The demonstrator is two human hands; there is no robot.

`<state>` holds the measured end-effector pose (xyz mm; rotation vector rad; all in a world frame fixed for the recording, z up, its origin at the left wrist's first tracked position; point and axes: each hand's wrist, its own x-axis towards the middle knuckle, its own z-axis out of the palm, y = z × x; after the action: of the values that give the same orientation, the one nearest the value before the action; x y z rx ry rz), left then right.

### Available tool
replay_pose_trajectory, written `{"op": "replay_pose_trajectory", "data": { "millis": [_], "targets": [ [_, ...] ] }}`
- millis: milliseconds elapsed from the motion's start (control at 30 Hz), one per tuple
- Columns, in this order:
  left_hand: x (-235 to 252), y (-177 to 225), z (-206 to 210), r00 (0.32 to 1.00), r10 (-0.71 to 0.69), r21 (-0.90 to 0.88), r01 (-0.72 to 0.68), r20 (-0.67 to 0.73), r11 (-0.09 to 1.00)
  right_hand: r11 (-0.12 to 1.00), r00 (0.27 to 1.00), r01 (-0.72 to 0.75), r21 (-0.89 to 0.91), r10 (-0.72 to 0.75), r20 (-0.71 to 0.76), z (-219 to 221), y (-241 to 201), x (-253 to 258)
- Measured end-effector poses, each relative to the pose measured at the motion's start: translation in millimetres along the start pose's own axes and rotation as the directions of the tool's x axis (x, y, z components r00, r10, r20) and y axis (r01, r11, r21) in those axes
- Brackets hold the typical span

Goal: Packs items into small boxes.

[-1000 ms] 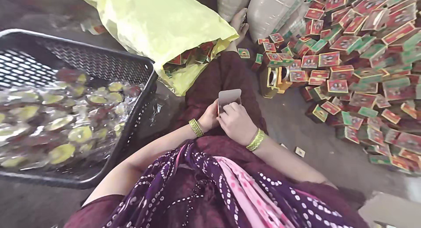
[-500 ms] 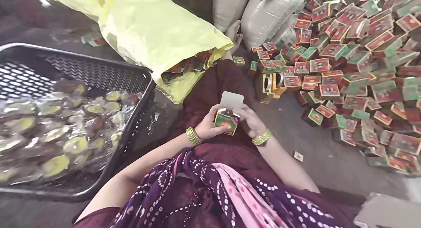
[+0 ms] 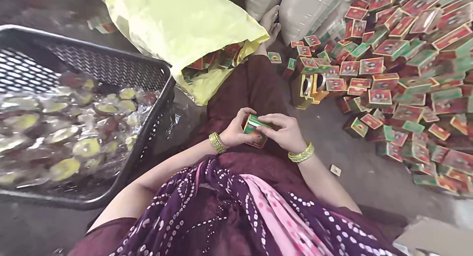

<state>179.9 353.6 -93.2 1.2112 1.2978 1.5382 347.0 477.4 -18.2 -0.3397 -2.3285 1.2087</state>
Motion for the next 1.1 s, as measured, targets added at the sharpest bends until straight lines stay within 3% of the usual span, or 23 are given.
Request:
{"op": "replay_pose_trajectory", "data": {
  "millis": [267,467,600,667,733,800,867,967,1033,1100],
  "targets": [
    [-1.8,1.8,-2.3,0.996,0.044,-0.01,-0.044,0.074,0.999,0.999,0.998,0.048,-0.003,-0.048,0.044,-5.9,-0.6,2.7],
    [-3.9,4.2,-2.7,0.997,-0.002,0.044,-0.001,0.071,0.999,0.938,0.962,0.216,-0.271,-0.156,0.224,-7.0,-9.9,-3.8],
    [-4.5,3.3,-0.4,0.997,-0.079,-0.012,0.079,-0.026,0.997,0.863,0.965,0.263,-0.431,-0.234,0.119,8.4,-3.3,-22.1],
    [-4.1,-0.1,1.1,0.997,-0.072,-0.028,0.072,-0.022,0.997,0.891,0.972,0.234,-0.389,-0.225,0.067,10.3,3.3,-29.3],
    [-3.1,1.3,1.8,0.996,-0.088,-0.071,0.089,0.008,0.994,0.988,0.994,0.097,-0.117,-0.091,0.057,-1.2,7.9,-26.4],
    [0.2,2.6,1.3,0.994,-0.111,-0.16,0.113,0.017,0.981,0.99,0.993,-0.117,0.076,0.116,0.017,-23.6,20.2,-16.4],
    [3.4,2.5,-1.1,0.984,-0.172,-0.202,0.161,-0.04,0.966,0.944,0.932,-0.33,0.011,0.328,-0.152,-53.4,50.9,-2.5],
    [6.8,3.6,-4.6,0.975,-0.198,-0.179,0.179,-0.097,0.968,0.771,0.731,-0.63,-0.093,0.548,-0.408,-107.5,117.2,22.9],
    [9.2,2.5,-4.9,0.979,-0.176,-0.146,0.161,-0.1,0.976,0.664,0.635,-0.735,-0.137,0.604,-0.481,-139.4,162.5,35.9],
    [12.3,0.9,-5.4,0.979,-0.18,-0.137,0.166,-0.097,0.977,0.589,0.602,-0.784,-0.199,0.641,-0.476,-161.2,198.0,43.4]
  ]
}}
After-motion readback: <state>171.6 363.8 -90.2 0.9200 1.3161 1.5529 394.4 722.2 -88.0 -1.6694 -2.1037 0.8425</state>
